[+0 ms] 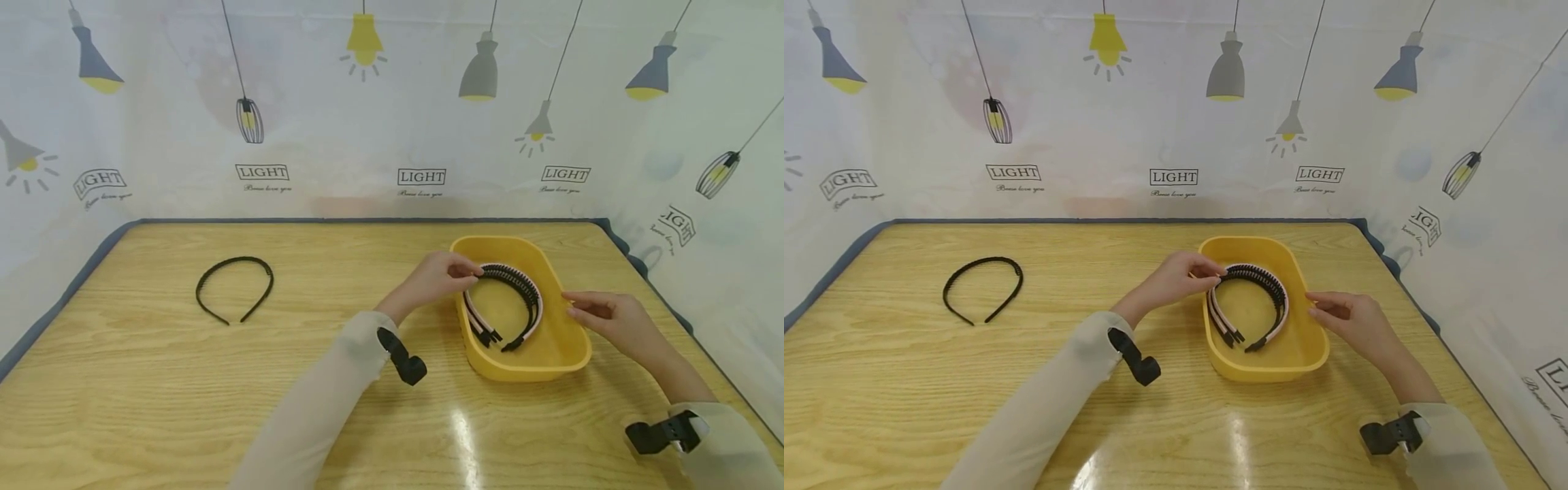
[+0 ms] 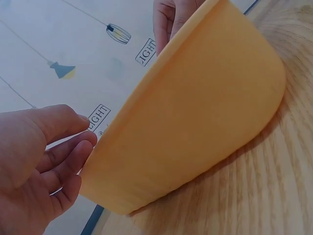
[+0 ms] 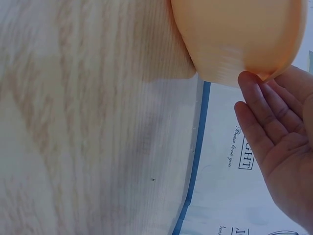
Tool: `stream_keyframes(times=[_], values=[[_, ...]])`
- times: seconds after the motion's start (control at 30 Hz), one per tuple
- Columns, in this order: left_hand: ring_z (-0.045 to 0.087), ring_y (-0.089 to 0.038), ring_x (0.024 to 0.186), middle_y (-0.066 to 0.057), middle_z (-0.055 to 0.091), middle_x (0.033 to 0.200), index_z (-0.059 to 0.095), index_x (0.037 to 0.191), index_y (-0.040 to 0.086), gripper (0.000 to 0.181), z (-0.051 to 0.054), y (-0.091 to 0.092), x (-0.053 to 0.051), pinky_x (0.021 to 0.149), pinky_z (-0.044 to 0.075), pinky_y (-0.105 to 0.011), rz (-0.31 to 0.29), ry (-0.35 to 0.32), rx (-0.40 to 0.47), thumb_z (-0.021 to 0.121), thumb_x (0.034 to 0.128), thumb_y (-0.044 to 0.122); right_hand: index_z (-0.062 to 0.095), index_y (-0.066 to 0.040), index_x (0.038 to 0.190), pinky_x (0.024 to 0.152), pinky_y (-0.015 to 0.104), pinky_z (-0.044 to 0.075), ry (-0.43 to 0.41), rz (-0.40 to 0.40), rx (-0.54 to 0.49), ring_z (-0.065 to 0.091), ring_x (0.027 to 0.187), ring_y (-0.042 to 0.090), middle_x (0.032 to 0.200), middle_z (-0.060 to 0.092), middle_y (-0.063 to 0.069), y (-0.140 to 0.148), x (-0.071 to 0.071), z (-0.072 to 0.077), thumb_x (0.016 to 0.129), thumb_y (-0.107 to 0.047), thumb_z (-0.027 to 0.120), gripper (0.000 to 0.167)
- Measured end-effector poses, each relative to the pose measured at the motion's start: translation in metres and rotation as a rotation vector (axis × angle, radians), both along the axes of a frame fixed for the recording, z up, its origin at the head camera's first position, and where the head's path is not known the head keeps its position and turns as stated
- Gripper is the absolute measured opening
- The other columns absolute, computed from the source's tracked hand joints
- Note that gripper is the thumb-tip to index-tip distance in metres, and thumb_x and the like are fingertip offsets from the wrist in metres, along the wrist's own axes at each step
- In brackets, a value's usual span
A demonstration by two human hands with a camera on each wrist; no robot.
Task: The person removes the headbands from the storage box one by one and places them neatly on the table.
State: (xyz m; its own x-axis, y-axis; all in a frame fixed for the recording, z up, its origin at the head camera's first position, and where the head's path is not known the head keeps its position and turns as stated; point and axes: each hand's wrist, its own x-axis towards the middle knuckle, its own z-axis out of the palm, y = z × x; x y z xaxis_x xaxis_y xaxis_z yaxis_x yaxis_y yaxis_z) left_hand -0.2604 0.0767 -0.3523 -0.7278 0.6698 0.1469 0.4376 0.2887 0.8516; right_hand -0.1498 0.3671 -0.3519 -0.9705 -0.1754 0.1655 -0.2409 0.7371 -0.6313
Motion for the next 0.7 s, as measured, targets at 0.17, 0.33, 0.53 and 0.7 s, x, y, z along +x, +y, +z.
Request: stream_keyframes(times=[0.17, 0.33, 0.53, 0.7], values=[[0.059, -0.008, 0.085, -0.003, 0.067, 0.099, 0.067, 0.11, 0.003, 0.024, -0.001, 0.007, -0.004, 0.072, 0.048, -0.017, -0.008, -0.006, -0.004, 0.062, 0.0887, 0.013, 0.059, 0.005, 0.118, 0.066, 0.012, 0.048, 0.005, -0.002, 0.003, 0.056, 0.082, -0.01, 0.108, 0.061, 0.024, -0.001, 0.0, 0.0, 0.09, -0.016, 0.06, 0.035], [0.059, -0.007, 0.086, -0.002, 0.066, 0.099, 0.067, 0.109, 0.004, 0.023, -0.001, 0.012, -0.005, 0.073, 0.047, -0.016, 0.008, -0.016, -0.001, 0.061, 0.0887, 0.013, 0.06, 0.005, 0.118, 0.066, 0.012, 0.048, 0.008, -0.001, 0.007, 0.055, 0.083, -0.011, 0.109, 0.061, 0.024, -0.001, 0.0, 0.0, 0.09, -0.016, 0.06, 0.035], [0.058, -0.007, 0.083, 0.0, 0.065, 0.095, 0.069, 0.106, 0.005, 0.021, 0.002, 0.017, -0.007, 0.069, 0.048, -0.017, 0.049, -0.006, -0.007, 0.062, 0.0885, 0.013, 0.06, 0.005, 0.118, 0.066, 0.012, 0.048, 0.013, -0.002, 0.01, 0.055, 0.082, -0.011, 0.108, 0.061, 0.024, -0.001, 0.0, 0.0, 0.09, -0.016, 0.06, 0.035], [0.057, -0.008, 0.081, 0.0, 0.064, 0.093, 0.068, 0.107, 0.005, 0.021, 0.004, 0.019, -0.011, 0.066, 0.048, -0.018, 0.059, -0.01, -0.031, 0.061, 0.0889, 0.013, 0.06, 0.005, 0.118, 0.066, 0.012, 0.048, 0.014, -0.002, 0.008, 0.056, 0.082, -0.01, 0.107, 0.061, 0.024, 0.0, 0.0, -0.001, 0.09, -0.015, 0.06, 0.034]])
